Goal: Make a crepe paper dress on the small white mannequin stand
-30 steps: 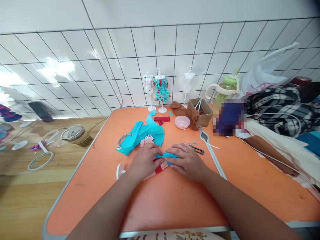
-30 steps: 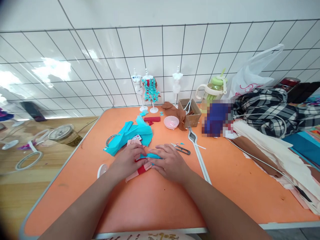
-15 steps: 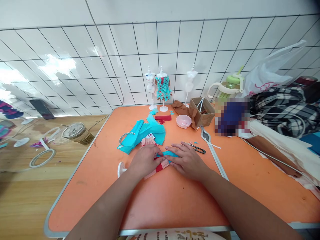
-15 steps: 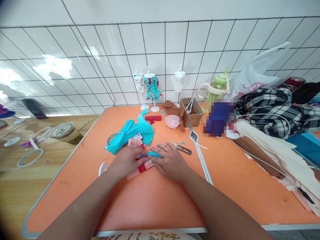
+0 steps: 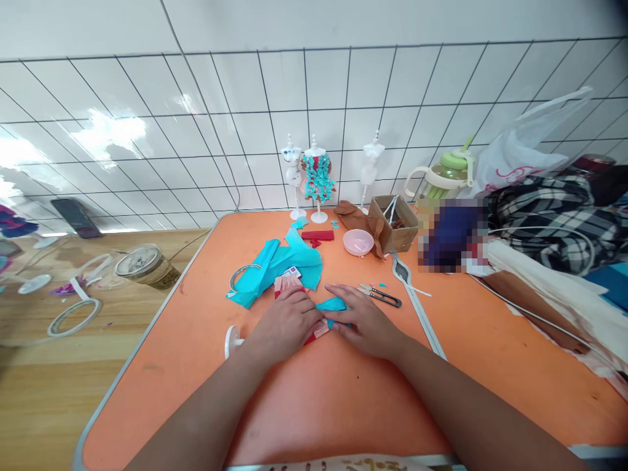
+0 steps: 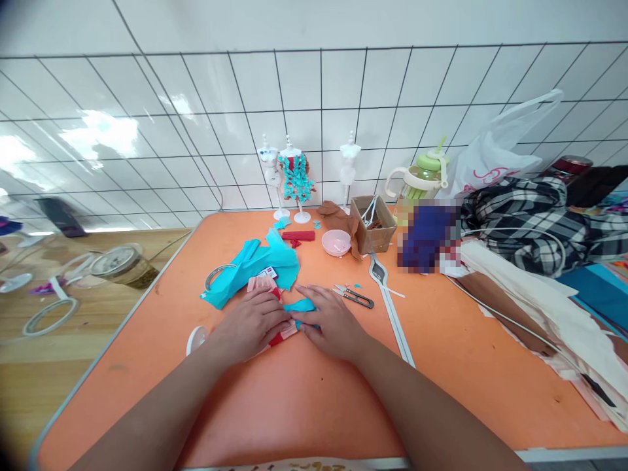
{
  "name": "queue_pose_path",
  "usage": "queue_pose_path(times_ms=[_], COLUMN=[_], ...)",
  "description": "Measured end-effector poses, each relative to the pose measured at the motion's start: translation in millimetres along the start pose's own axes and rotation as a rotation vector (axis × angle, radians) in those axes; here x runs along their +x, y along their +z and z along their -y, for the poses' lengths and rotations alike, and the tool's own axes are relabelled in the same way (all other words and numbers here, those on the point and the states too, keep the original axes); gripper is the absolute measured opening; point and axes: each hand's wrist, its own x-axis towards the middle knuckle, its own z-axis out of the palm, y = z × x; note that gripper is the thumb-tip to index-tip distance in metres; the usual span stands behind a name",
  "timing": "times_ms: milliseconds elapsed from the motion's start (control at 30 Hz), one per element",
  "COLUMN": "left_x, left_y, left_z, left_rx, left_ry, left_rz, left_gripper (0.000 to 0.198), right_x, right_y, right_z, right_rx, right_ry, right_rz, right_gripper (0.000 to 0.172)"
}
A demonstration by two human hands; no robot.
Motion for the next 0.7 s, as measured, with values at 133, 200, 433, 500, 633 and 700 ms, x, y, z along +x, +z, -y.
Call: queue_pose_path(times_ms=[133, 200, 433, 500, 633, 700], left_x=[-1.2, -1.8, -1.6, -1.4, -1.4, -1.4], left_y=[1.1, 1.2, -0.6, -0.8, -0.7, -0.9], left_z=[5.2, 7.2, 6.6, 6.2, 6.5, 6.5], left_rx=[-0.025, -0.045, -0.077, -0.080, -0.096, -0.102], left_ry=[-0.011, -0.017, -0.029, -0.024, -0.030, -0.037], left_rz=[-0.035, -0.044, -0.022, -0.014, 0.002, 0.003], left_gripper=[0.022, 0.022, 0.022, 0.021, 0.020, 0.020], right_x=[0.3, 0.3, 0.2, 0.3, 0.6, 0.6], right_y=[5.9, 7.6, 8.8, 7.9, 5.4, 5.1], right_z=[-6.5, -7.5, -6.1, -4.9, -2.8, -2.7], right_rx=[0.159, 0.203, 0.253, 0.274, 0.335, 0.373], right_ry=[0.043, 0.060, 0.080, 0.101, 0.157, 0.175], right_rz=[-0.022, -0.018, -0.012, -0.008, -0.003, -0.009], right_gripper=[0.031, 0.033, 0.031, 0.030, 0.032, 0.033])
